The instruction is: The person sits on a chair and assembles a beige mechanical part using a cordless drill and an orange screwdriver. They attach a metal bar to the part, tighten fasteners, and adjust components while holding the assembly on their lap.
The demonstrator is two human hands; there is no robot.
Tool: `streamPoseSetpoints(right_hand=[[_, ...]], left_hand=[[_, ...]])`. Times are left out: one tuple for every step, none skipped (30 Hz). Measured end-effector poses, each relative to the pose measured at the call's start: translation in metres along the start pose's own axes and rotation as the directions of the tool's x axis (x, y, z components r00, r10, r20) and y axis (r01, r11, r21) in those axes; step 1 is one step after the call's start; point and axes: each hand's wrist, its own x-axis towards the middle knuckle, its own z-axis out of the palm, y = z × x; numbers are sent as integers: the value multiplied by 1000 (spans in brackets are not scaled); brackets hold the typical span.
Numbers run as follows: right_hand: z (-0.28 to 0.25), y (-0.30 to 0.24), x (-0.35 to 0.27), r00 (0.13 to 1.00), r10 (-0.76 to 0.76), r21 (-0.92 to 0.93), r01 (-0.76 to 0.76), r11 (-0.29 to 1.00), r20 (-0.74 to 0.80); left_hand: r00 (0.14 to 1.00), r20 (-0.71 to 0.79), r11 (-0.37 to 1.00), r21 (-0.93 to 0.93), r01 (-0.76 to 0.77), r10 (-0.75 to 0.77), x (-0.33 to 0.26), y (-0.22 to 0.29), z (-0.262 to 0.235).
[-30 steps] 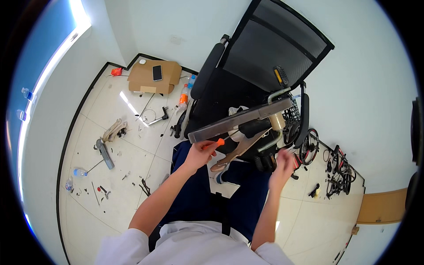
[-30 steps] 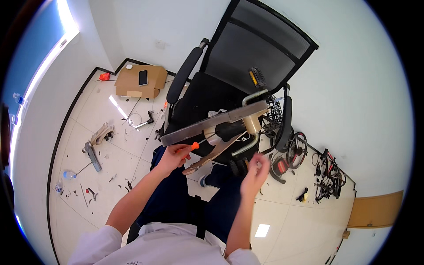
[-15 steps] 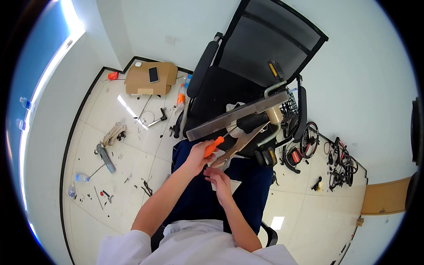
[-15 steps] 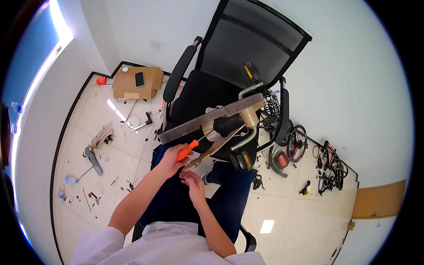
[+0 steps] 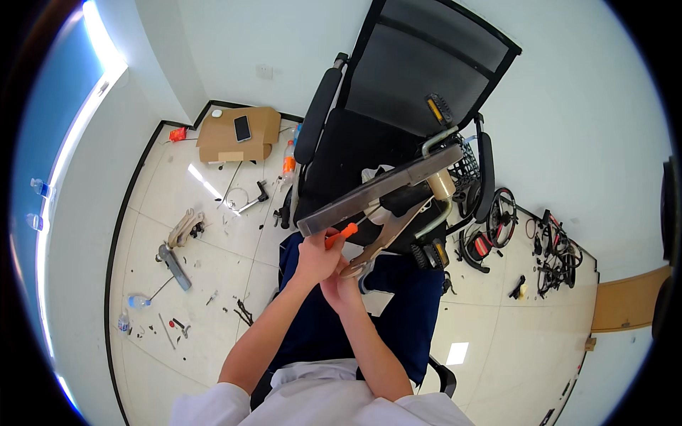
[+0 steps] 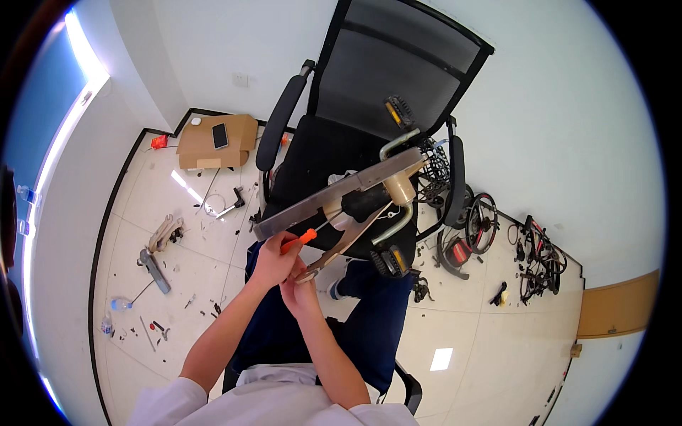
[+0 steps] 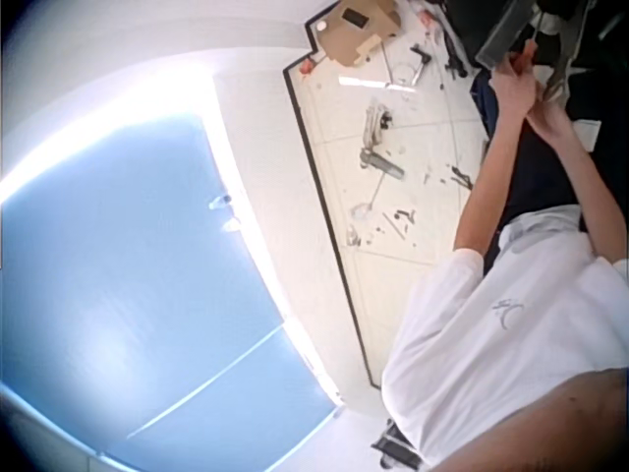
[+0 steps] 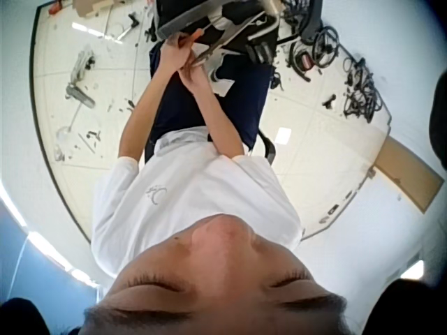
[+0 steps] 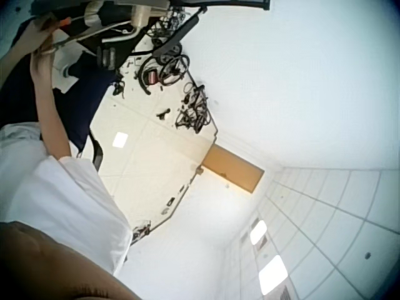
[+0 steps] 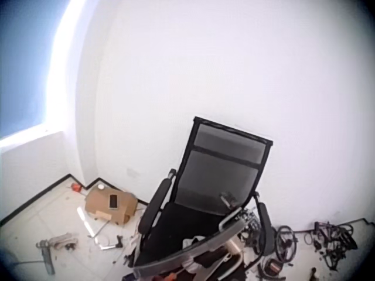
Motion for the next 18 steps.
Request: streamPoseSetpoints(right_hand=[[0, 1, 2, 1000, -4, 11, 4, 1000, 16], [3, 1, 2, 1000, 15, 26, -14, 1000, -24], [7, 1, 2, 997, 35, 40, -32, 999, -64], [10, 2, 2, 993, 55, 56, -49, 997, -104], [9, 3, 2, 993, 46, 62, -39, 997, -108], [7, 5, 4, 993, 36, 69, -29, 997, -114], [5, 6, 4, 993, 26, 75, -18, 997, -119], [5, 5, 6, 992, 48, 116, -35, 993, -116], [5, 2, 8, 991, 69, 157, -51, 986, -112], [6, 0, 10, 990, 90, 197, -67, 978, -107], [7, 0, 10, 994, 74, 187, -57, 981, -86], [7, 0, 12, 996, 58, 177, -46, 983, -64], [8, 0, 15, 998, 43, 167, -35, 985, -42], [14, -3, 16, 998, 56, 160, -53, 986, -16], [20, -8, 16, 998, 70, 152, -70, 986, 10], [24, -10, 16, 996, 84, 144, -88, 986, 37], [22, -8, 17, 996, 82, 160, -85, 983, 23], [19, -5, 19, 997, 81, 176, -82, 981, 9]], left_hand=[[1000, -4, 999, 31, -30, 30, -2, 2, -2], [993, -37, 991, 75, -109, 112, -3, -1, -4], [979, -66, 975, 121, -185, 194, -8, -5, -6], [957, -91, 951, 170, -258, 276, -11, -9, -8], [965, -76, 962, 135, -238, 250, -17, -7, -11], [973, -61, 971, 101, -217, 223, -24, -2, -16], [979, -44, 979, 67, -194, 198, -30, 0, -19], [970, -39, 970, 53, -238, 240, -33, -1, -23], [959, -33, 959, 37, -281, 282, -37, -4, -27], [946, -28, 946, 22, -323, 323, -38, -4, -30], [948, -26, 948, 50, -315, 317, -38, -3, -30], [951, -25, 948, 79, -307, 310, -36, -1, -30], [953, -23, 948, 108, -299, 303, -34, 1, -30], [948, -55, 947, 87, -309, 314, -31, -5, -29], [942, -87, 945, 66, -319, 324, -26, -16, -26], [936, -119, 943, 46, -329, 332, -23, -22, -25], [968, -114, 971, -57, -233, 226, -21, -21, -25], [988, -97, 979, -159, -131, 117, -19, -19, -23]])
